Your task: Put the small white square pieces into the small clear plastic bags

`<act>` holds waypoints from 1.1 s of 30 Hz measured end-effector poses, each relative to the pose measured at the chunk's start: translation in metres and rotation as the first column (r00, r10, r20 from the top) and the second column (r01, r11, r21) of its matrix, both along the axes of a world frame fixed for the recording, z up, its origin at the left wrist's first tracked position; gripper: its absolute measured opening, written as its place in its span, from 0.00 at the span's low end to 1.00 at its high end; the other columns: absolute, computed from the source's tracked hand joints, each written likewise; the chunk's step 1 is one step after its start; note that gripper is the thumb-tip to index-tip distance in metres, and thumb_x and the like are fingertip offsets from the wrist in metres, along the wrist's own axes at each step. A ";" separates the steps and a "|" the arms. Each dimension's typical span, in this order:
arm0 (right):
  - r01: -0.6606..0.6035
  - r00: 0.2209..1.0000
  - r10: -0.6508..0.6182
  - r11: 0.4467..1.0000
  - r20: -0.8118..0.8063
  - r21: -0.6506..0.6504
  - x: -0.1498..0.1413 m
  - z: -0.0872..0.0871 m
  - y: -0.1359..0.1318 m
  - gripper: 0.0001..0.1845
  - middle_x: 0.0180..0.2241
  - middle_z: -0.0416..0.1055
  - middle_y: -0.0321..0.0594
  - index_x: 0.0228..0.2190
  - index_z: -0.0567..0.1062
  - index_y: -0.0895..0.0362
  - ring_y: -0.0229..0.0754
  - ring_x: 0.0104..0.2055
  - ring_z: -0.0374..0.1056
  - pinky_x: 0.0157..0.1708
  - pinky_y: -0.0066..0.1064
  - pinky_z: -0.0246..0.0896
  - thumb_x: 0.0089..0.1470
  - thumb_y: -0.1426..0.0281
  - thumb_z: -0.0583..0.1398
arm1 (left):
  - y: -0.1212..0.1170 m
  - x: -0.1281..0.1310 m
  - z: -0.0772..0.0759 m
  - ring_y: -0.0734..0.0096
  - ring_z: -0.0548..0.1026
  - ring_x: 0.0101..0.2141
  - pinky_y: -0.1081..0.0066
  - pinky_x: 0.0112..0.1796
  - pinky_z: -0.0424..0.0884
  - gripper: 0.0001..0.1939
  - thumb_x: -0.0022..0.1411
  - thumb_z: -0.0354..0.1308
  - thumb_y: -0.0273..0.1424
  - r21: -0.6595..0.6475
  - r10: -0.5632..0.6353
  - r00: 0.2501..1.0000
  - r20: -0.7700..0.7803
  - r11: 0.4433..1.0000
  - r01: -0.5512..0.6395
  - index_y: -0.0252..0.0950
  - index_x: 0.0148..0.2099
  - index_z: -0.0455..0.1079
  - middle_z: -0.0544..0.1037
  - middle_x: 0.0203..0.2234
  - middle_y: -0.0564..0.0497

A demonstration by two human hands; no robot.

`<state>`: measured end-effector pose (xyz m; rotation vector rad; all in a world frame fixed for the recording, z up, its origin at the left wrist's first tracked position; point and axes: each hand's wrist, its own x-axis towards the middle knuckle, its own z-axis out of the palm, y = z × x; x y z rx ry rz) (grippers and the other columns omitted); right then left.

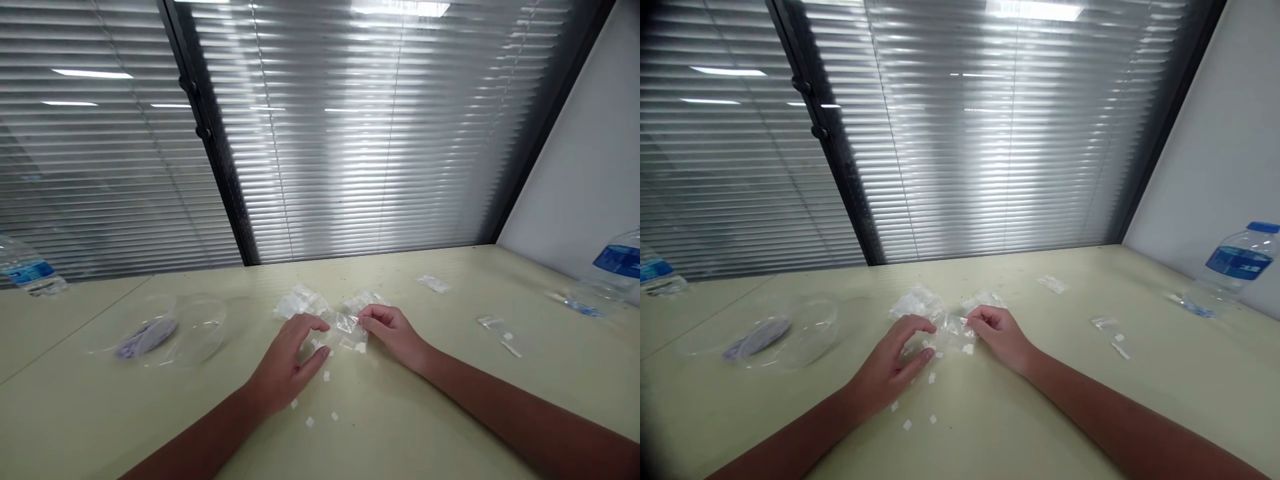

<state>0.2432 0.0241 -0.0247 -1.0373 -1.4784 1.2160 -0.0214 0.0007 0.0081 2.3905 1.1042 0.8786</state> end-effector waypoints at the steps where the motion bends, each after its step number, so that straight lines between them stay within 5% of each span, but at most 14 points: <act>1: 0.002 1.000 -0.002 1.000 0.001 0.011 0.001 0.000 0.000 0.14 0.28 0.70 0.34 0.31 0.79 0.56 0.39 0.32 0.63 0.34 0.30 0.56 0.59 0.58 0.64 | 0.000 0.000 0.000 0.60 0.72 0.53 0.61 0.53 0.71 0.11 0.72 0.55 0.33 -0.028 0.022 1.000 0.011 0.999 -0.022 0.44 0.55 0.67 0.75 0.51 0.48; 4: -0.001 1.000 0.001 0.999 0.007 0.044 0.002 -0.001 0.001 0.15 0.29 0.70 0.35 0.31 0.79 0.56 0.38 0.32 0.62 0.34 0.29 0.56 0.60 0.57 0.64 | 0.001 -0.002 -0.002 0.61 0.72 0.52 0.62 0.52 0.73 0.11 0.72 0.54 0.34 -0.060 0.044 0.998 0.048 0.997 -0.041 0.44 0.55 0.67 0.75 0.51 0.48; 11: -0.017 0.995 0.007 0.995 0.102 0.094 0.001 -0.004 0.004 0.17 0.29 0.70 0.35 0.33 0.79 0.56 0.39 0.32 0.62 0.32 0.30 0.58 0.61 0.54 0.63 | 0.003 0.000 0.001 0.59 0.73 0.52 0.60 0.55 0.71 0.12 0.71 0.57 0.33 0.020 -0.141 0.990 0.010 0.990 0.141 0.43 0.54 0.72 0.77 0.50 0.45; 18: -0.022 0.991 0.012 0.997 0.132 0.074 0.000 -0.001 0.001 0.17 0.30 0.69 0.35 0.33 0.78 0.56 0.38 0.32 0.63 0.33 0.30 0.58 0.63 0.55 0.62 | -0.001 -0.003 -0.002 0.62 0.75 0.47 0.62 0.50 0.73 0.10 0.71 0.55 0.35 -0.036 -0.004 1.000 -0.019 0.999 0.004 0.43 0.53 0.68 0.78 0.48 0.48; 28: -0.032 0.989 0.017 0.994 0.146 0.102 0.000 -0.003 0.001 0.18 0.29 0.68 0.33 0.33 0.77 0.55 0.38 0.31 0.62 0.32 0.29 0.58 0.62 0.54 0.62 | -0.003 -0.001 -0.001 0.64 0.75 0.45 0.68 0.43 0.74 0.10 0.69 0.57 0.33 -0.012 -0.036 0.999 -0.003 0.999 0.036 0.42 0.51 0.67 0.78 0.44 0.48; 33: -0.038 0.989 0.020 0.992 0.146 0.119 0.000 -0.002 0.001 0.18 0.29 0.68 0.34 0.33 0.78 0.55 0.37 0.31 0.62 0.33 0.29 0.58 0.63 0.54 0.62 | 0.000 0.000 0.000 0.64 0.76 0.44 0.66 0.47 0.74 0.07 0.70 0.56 0.32 0.025 -0.095 0.995 -0.018 0.995 0.096 0.42 0.49 0.71 0.79 0.43 0.49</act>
